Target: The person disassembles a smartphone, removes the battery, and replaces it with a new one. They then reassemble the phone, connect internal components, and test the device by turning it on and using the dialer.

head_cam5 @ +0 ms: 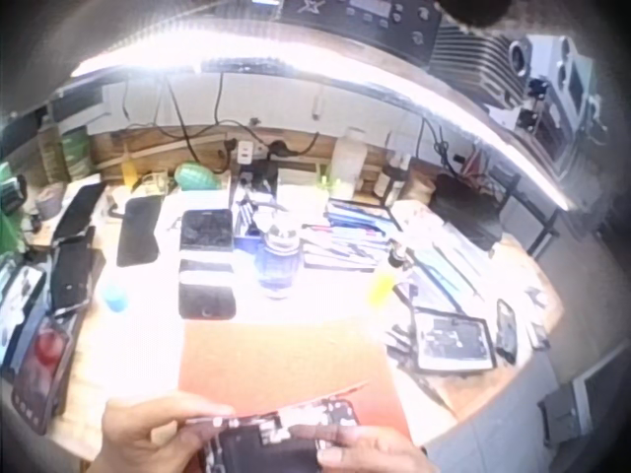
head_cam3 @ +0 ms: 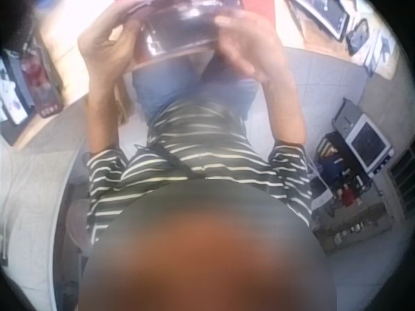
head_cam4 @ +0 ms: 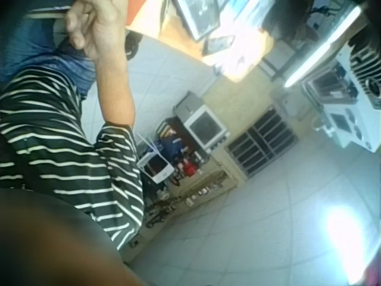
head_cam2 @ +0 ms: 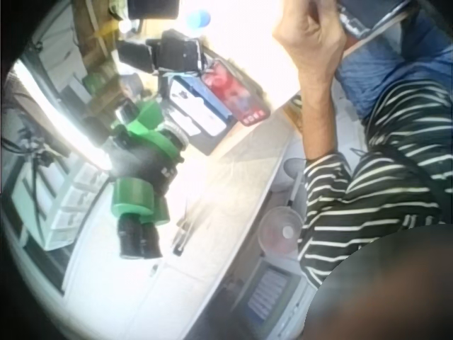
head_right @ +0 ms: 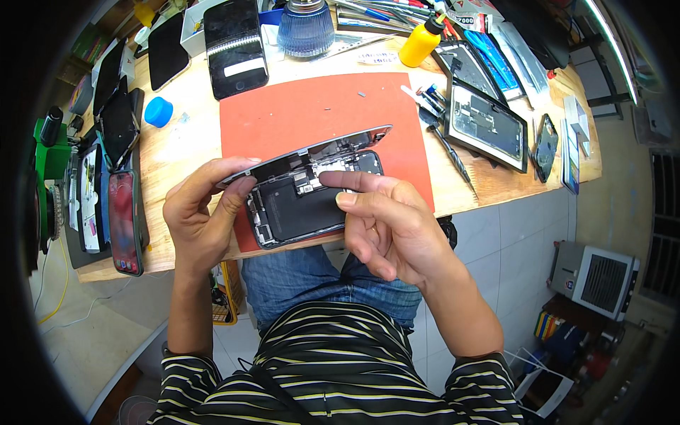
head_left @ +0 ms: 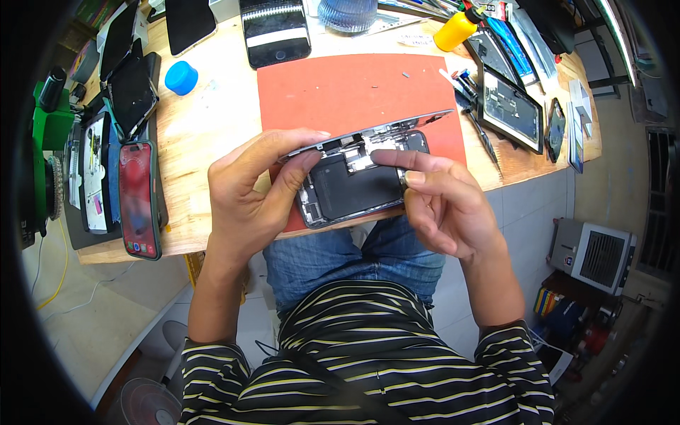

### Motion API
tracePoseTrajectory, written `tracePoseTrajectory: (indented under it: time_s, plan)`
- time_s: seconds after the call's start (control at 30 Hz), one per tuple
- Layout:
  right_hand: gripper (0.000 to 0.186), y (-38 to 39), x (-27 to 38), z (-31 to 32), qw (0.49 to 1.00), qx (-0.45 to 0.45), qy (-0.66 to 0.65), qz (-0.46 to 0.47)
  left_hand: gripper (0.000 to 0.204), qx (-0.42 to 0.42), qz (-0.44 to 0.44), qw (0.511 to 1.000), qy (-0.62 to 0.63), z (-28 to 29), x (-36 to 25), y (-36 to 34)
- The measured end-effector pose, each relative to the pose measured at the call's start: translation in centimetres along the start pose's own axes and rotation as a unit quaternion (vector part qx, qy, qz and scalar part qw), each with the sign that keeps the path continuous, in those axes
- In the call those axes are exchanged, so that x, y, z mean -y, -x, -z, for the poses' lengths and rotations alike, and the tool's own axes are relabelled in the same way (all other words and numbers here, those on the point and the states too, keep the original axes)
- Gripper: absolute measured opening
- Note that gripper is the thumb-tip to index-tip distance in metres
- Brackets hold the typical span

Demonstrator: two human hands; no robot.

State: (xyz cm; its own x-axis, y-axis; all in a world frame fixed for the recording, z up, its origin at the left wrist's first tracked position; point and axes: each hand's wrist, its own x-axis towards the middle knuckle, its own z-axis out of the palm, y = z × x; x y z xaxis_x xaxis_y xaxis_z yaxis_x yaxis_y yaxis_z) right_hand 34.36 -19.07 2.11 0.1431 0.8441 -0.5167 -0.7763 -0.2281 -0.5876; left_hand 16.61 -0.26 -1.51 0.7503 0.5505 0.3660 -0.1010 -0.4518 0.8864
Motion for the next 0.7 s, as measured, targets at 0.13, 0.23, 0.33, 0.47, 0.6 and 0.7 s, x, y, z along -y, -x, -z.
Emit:
tracePoseTrajectory:
  time_s: [0.13,0.23,0.33,0.47,0.6,0.7]
  plan:
    - [0.045,-0.1,0.1,0.3,0.999,0.004,-0.041,-0.013,0.020,-0.007,0.017,1.000,0.013,-0.1,0.1,-0.1]
    - [0.034,-0.2,-0.1,-0.1,0.950,-0.116,0.275,0.093,0.019,-0.018,0.047,0.998,0.042,-0.1,0.1,-0.3]
    - [0.015,-0.8,0.0,-0.1,0.773,-0.192,0.556,0.239,0.018,-0.033,0.079,0.991,0.104,-0.4,0.3,-0.7]
    - [0.010,-1.6,1.3,0.5,0.677,-0.172,0.675,0.238,0.018,-0.022,0.112,0.985,0.131,-0.3,0.4,-1.0]
    - [0.008,-2.4,1.8,0.7,0.644,-0.142,0.706,0.257,0.018,-0.017,0.143,0.975,0.167,-0.1,0.5,-1.4]
    - [0.009,-2.8,2.1,0.7,0.631,-0.126,0.717,0.268,0.018,-0.005,0.160,0.976,0.150,0.1,0.5,-1.7]
